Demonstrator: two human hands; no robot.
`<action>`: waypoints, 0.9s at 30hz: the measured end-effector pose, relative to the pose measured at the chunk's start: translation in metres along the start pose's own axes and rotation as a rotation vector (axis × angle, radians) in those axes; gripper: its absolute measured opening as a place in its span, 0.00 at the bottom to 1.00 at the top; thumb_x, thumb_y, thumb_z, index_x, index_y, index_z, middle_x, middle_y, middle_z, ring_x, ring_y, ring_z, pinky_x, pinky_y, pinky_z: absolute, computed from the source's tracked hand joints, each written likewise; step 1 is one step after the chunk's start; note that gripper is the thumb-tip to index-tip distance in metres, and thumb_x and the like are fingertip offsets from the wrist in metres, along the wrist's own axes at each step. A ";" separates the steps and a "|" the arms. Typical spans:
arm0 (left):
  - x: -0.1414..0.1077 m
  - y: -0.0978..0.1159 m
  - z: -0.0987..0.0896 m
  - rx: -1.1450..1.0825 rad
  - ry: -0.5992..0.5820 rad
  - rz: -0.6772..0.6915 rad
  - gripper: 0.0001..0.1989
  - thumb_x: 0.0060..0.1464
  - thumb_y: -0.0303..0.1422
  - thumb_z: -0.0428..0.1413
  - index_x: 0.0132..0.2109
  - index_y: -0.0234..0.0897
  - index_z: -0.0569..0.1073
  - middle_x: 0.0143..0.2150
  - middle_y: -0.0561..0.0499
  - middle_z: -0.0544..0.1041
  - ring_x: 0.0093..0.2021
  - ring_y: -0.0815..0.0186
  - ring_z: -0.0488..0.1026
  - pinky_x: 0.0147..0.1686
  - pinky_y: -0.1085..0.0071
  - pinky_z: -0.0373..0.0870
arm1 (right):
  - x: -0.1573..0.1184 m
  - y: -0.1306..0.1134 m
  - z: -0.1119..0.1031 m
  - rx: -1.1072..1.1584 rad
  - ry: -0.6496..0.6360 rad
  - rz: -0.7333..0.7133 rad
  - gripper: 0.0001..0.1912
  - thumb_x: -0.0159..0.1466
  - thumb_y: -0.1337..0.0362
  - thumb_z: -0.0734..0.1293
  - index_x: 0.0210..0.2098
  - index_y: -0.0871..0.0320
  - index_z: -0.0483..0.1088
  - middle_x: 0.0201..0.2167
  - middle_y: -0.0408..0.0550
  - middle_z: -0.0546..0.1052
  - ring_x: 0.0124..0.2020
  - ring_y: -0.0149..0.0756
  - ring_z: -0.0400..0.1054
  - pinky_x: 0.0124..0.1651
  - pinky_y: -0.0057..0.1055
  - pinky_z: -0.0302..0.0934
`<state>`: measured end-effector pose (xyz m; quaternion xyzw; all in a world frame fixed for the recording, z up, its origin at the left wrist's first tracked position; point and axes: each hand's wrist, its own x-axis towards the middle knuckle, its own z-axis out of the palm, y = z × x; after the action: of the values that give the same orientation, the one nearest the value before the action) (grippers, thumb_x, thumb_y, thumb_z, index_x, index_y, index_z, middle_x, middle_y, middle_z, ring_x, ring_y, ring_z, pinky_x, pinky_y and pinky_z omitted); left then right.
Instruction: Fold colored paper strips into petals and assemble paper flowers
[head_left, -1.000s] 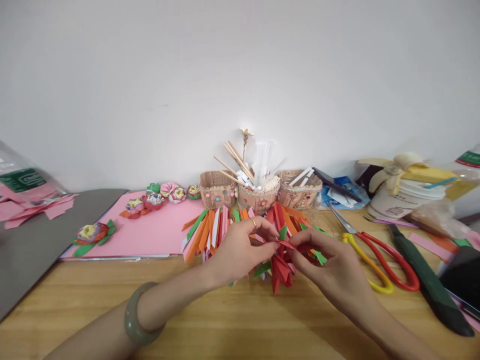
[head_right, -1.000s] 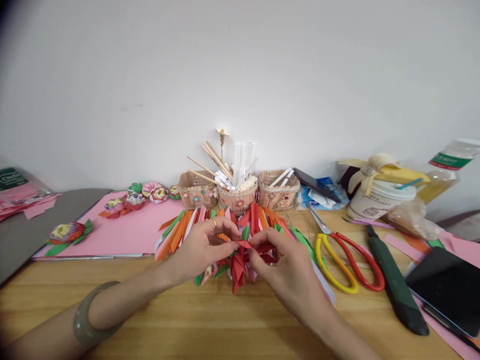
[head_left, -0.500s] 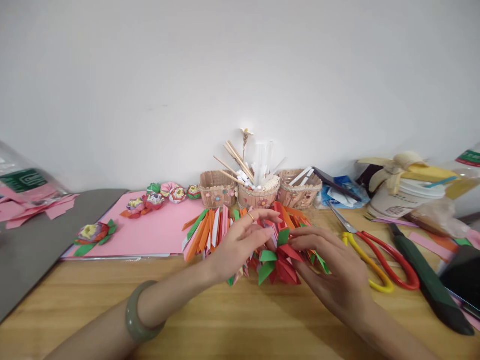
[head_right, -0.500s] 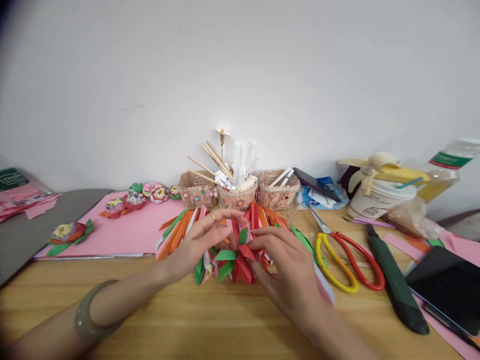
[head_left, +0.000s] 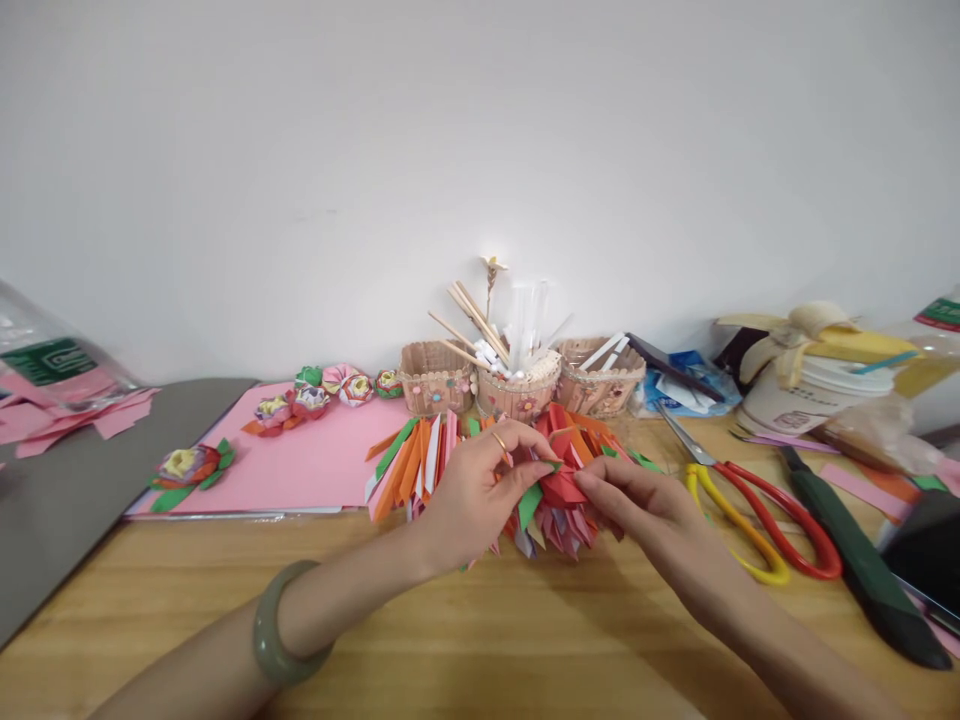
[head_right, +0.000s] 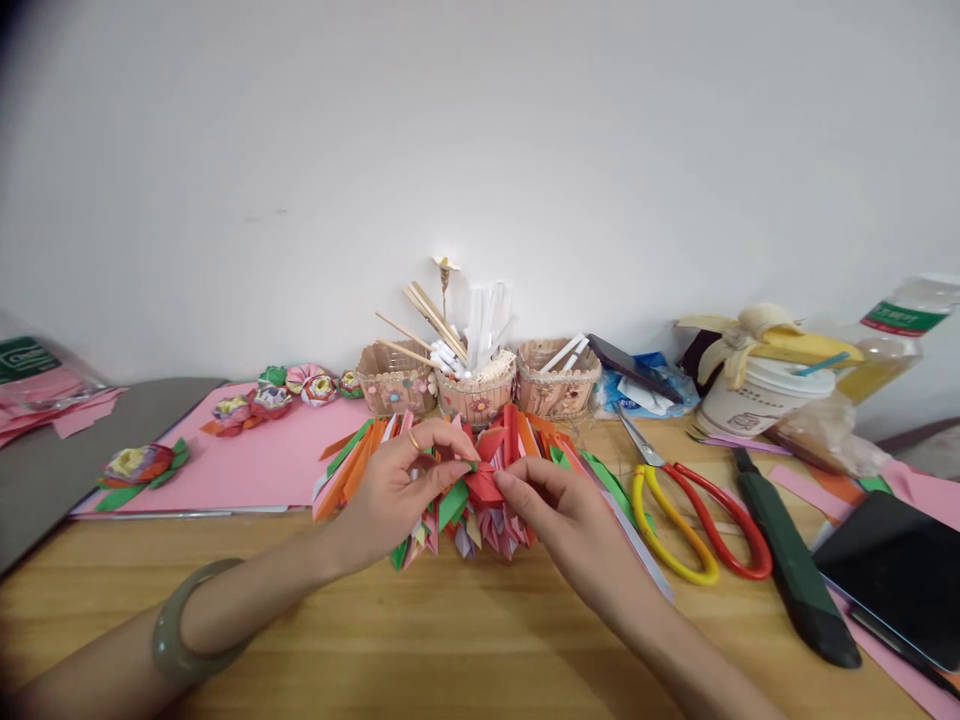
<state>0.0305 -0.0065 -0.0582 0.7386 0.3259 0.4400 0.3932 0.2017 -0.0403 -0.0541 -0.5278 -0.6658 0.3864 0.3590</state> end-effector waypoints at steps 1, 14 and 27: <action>-0.001 0.000 0.000 -0.001 -0.017 0.004 0.05 0.55 0.30 0.49 0.35 0.36 0.69 0.33 0.51 0.71 0.34 0.69 0.67 0.35 0.72 0.63 | 0.001 0.000 0.000 0.051 -0.014 0.029 0.18 0.60 0.51 0.59 0.23 0.58 0.64 0.18 0.40 0.63 0.20 0.28 0.56 0.23 0.25 0.51; -0.002 -0.005 0.001 -0.113 0.043 0.040 0.03 0.58 0.31 0.45 0.37 0.37 0.63 0.33 0.52 0.65 0.34 0.69 0.63 0.36 0.73 0.59 | 0.000 0.002 -0.002 0.226 -0.099 0.089 0.19 0.59 0.51 0.62 0.21 0.59 0.62 0.17 0.38 0.62 0.19 0.25 0.53 0.23 0.23 0.50; -0.006 -0.006 0.005 -0.223 0.204 0.041 0.02 0.57 0.31 0.46 0.38 0.38 0.62 0.34 0.52 0.65 0.34 0.70 0.63 0.36 0.73 0.61 | 0.001 0.007 0.005 0.356 -0.161 0.089 0.18 0.60 0.53 0.61 0.22 0.59 0.62 0.18 0.39 0.64 0.19 0.25 0.53 0.23 0.24 0.48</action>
<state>0.0322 -0.0099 -0.0672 0.6483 0.2981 0.5541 0.4287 0.2002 -0.0390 -0.0624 -0.4521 -0.5896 0.5545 0.3750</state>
